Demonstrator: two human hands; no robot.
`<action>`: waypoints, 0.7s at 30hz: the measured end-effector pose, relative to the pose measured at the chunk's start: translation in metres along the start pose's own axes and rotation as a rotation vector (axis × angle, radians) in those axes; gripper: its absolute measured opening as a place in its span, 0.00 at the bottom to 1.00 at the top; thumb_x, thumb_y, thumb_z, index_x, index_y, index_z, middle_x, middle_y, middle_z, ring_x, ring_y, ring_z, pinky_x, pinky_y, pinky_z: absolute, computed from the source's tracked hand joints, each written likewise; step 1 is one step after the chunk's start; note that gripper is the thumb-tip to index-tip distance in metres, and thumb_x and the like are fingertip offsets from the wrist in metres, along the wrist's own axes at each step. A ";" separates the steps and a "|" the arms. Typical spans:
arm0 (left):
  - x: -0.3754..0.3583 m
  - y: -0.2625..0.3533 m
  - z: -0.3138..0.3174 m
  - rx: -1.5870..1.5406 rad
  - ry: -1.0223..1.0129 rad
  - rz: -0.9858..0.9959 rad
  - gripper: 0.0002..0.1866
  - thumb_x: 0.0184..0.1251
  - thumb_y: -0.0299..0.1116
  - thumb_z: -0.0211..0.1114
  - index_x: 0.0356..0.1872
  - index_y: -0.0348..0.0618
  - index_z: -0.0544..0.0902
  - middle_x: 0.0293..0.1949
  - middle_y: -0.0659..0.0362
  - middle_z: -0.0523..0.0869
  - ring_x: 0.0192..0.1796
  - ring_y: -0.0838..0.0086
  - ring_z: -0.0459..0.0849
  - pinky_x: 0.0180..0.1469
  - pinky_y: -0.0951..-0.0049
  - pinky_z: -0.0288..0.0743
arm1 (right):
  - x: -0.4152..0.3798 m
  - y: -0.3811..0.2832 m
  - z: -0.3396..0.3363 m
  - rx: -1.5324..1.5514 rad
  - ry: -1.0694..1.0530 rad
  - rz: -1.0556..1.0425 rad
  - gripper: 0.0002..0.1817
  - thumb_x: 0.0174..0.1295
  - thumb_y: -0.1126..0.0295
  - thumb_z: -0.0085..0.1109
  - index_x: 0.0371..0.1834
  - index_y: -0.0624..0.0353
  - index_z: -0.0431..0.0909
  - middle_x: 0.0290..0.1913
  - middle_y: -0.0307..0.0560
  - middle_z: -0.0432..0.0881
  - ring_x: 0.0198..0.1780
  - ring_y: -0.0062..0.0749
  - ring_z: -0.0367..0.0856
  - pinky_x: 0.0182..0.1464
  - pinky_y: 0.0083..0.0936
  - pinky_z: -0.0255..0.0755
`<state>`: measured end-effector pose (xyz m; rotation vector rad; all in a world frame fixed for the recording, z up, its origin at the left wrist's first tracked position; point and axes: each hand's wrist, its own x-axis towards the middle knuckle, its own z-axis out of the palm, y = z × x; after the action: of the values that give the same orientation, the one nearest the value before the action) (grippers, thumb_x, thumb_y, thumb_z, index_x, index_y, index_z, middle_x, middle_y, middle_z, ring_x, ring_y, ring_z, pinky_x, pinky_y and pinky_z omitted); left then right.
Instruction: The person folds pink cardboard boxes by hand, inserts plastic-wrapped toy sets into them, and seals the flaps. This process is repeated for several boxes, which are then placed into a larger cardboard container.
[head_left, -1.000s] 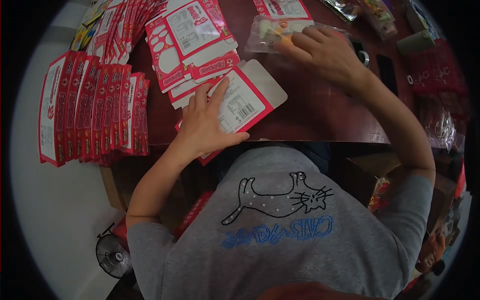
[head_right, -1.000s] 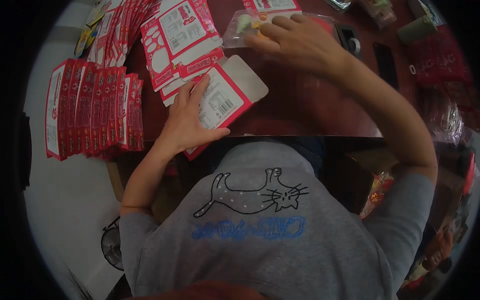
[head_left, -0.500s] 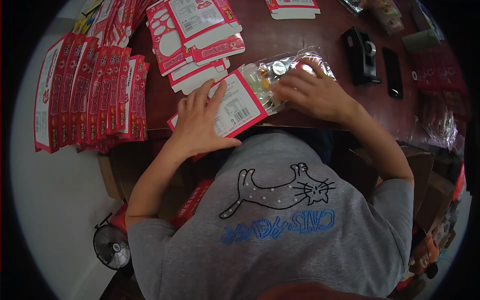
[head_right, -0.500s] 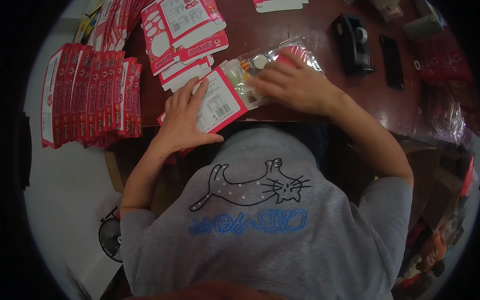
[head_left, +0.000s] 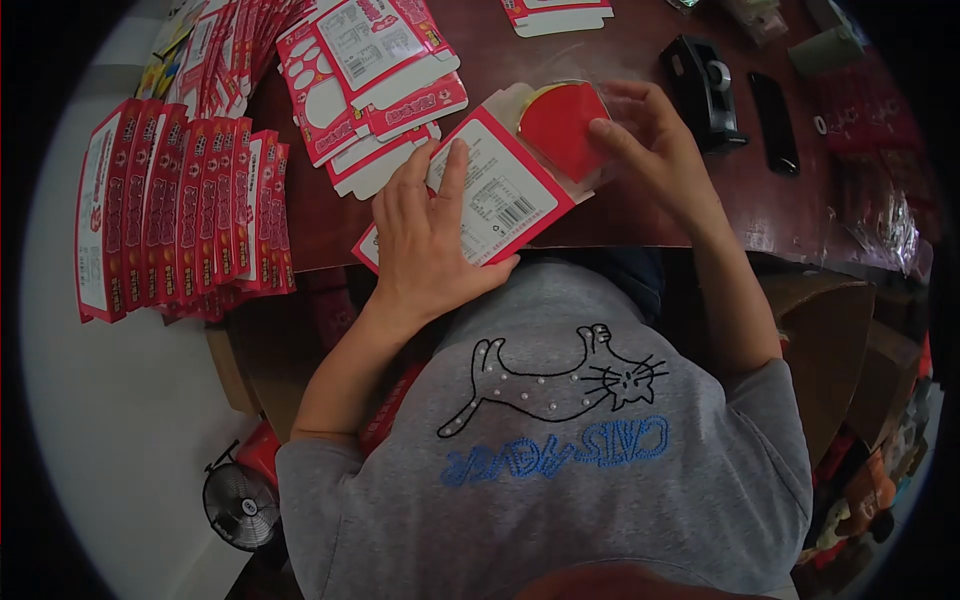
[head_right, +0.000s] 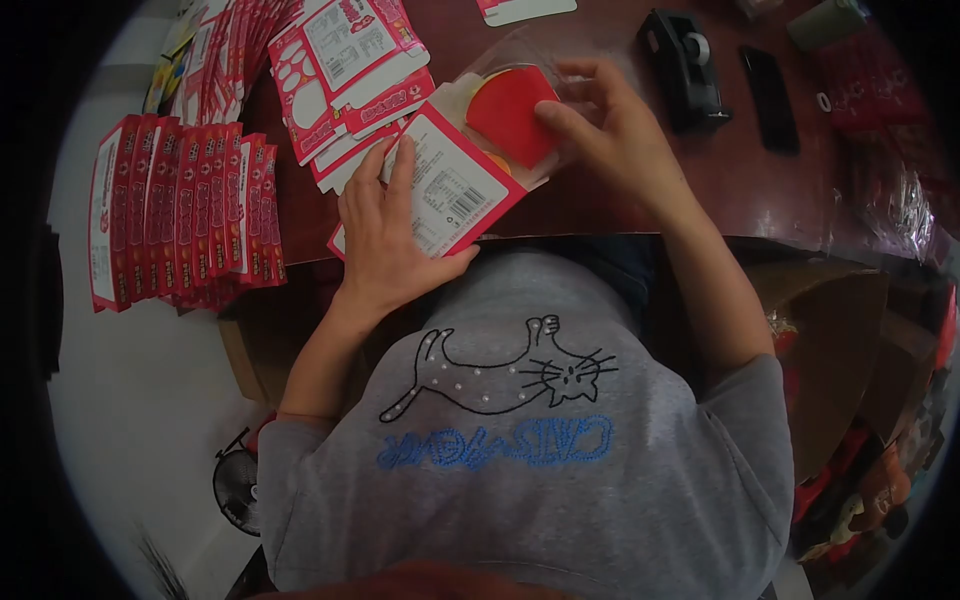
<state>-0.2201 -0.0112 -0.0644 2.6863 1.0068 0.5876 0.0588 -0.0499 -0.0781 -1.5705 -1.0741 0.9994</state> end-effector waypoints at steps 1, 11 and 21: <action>0.003 0.001 0.001 0.020 0.036 0.037 0.64 0.38 0.48 0.83 0.80 0.41 0.59 0.70 0.41 0.63 0.68 0.46 0.67 0.66 0.48 0.61 | 0.000 -0.001 0.001 -0.094 -0.105 -0.110 0.35 0.66 0.59 0.71 0.74 0.56 0.69 0.72 0.51 0.72 0.63 0.40 0.80 0.60 0.31 0.77; 0.031 0.019 0.007 -0.259 0.277 -0.082 0.66 0.44 0.46 0.87 0.81 0.40 0.51 0.67 0.40 0.67 0.69 0.47 0.70 0.67 0.51 0.70 | -0.029 -0.011 0.022 0.077 0.062 -0.422 0.40 0.62 0.64 0.75 0.76 0.55 0.66 0.64 0.52 0.79 0.62 0.39 0.81 0.62 0.35 0.76; 0.029 -0.018 0.019 -0.940 0.065 -0.108 0.22 0.71 0.28 0.70 0.61 0.40 0.72 0.50 0.55 0.83 0.53 0.75 0.84 0.57 0.72 0.81 | -0.023 0.001 -0.016 0.052 -0.275 -0.347 0.20 0.72 0.72 0.63 0.66 0.61 0.78 0.61 0.46 0.81 0.57 0.26 0.83 0.62 0.27 0.78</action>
<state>-0.2022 0.0207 -0.0795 1.7821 0.6381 0.8559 0.0676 -0.0765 -0.0728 -1.1723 -1.4411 1.0093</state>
